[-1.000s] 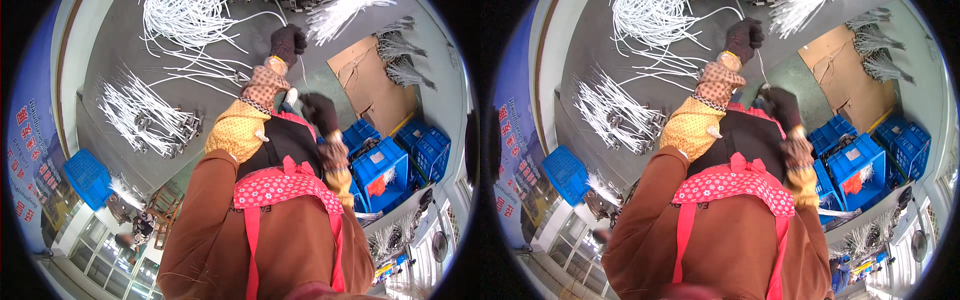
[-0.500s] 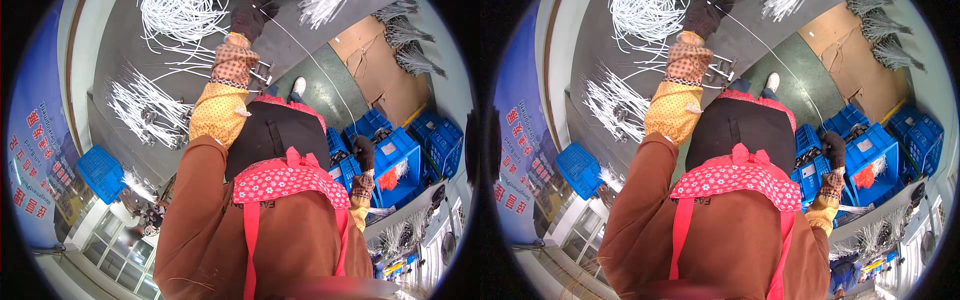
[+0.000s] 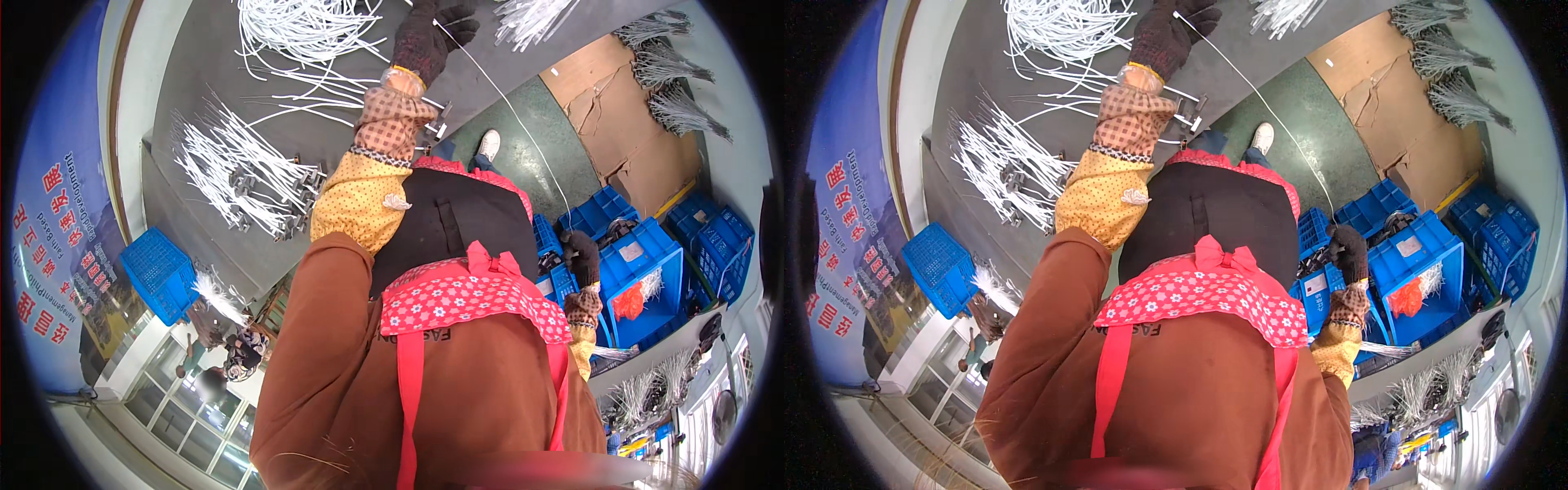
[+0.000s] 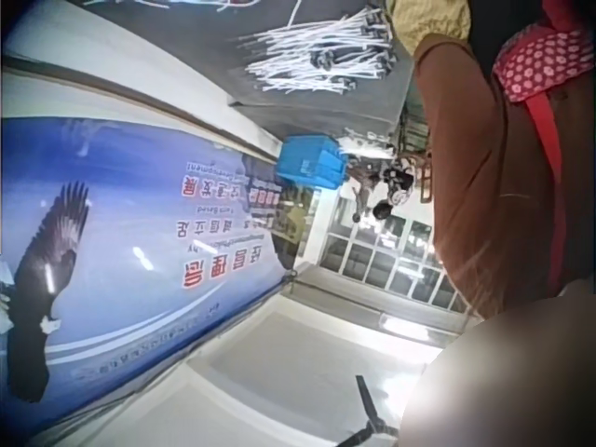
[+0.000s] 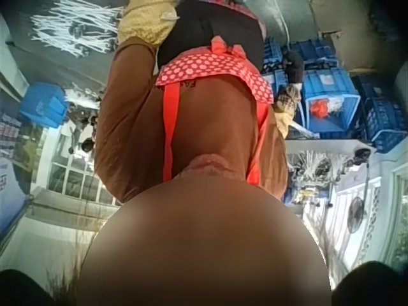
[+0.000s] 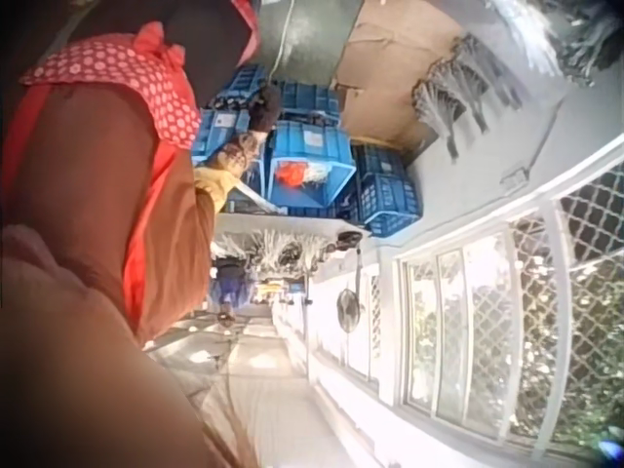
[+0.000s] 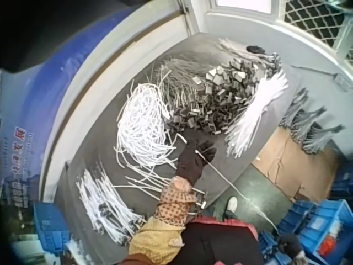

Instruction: Manually sorting and bundling white electrical wires at a production workbench.

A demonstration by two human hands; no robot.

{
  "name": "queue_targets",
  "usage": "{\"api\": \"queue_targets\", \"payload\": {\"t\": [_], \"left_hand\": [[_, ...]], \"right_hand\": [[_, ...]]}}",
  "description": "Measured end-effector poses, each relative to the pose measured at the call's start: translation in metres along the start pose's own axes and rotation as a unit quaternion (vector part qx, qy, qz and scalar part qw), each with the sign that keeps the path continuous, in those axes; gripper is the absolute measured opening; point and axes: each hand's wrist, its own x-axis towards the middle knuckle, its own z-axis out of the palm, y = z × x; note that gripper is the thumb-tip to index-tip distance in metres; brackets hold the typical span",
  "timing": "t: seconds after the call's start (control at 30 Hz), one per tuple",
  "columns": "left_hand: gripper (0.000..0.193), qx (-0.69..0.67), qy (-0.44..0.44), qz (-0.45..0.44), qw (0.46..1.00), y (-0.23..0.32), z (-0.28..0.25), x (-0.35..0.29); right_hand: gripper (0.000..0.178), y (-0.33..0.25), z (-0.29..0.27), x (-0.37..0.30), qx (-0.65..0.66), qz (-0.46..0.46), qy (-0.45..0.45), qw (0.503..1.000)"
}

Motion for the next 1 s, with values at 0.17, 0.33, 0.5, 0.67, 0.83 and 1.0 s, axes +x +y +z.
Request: {"api": "queue_targets", "payload": {"t": [0.17, 0.33, 0.5, 0.67, 0.83, 1.0], "left_hand": [[0.036, -0.017, -0.006, 0.015, 1.0, 0.009, -0.003, -0.002], [0.035, -0.012, -0.001, -0.003, 1.0, 0.012, 0.007, -0.012], [0.043, 0.054, -0.01, -0.038, 0.998, -0.018, 0.033, -0.064], [0.027, 0.091, -0.034, -0.21, 0.973, -0.098, 0.045, -0.151], [0.032, 0.181, 0.053, -0.067, 0.98, -0.045, 0.031, -0.143], [0.028, 0.259, -0.028, 0.099, 0.961, 0.056, 0.014, -0.156]], "right_hand": [[0.01, -0.017, -0.001, -0.006, 0.097, 0.083, 0.027, 0.991], [0.027, 0.006, 0.0, -0.001, 0.095, 0.06, 0.003, 0.994], [0.017, -0.018, 0.022, 0.026, 0.132, 0.055, -0.013, 0.99], [0.018, -0.086, 0.075, 0.146, -0.27, -0.347, 0.004, 0.898], [0.021, -0.212, 0.105, 0.166, 0.107, 0.015, -0.091, 0.99], [0.026, -0.263, 0.134, 0.17, 0.131, 0.061, -0.16, 0.977]]}}
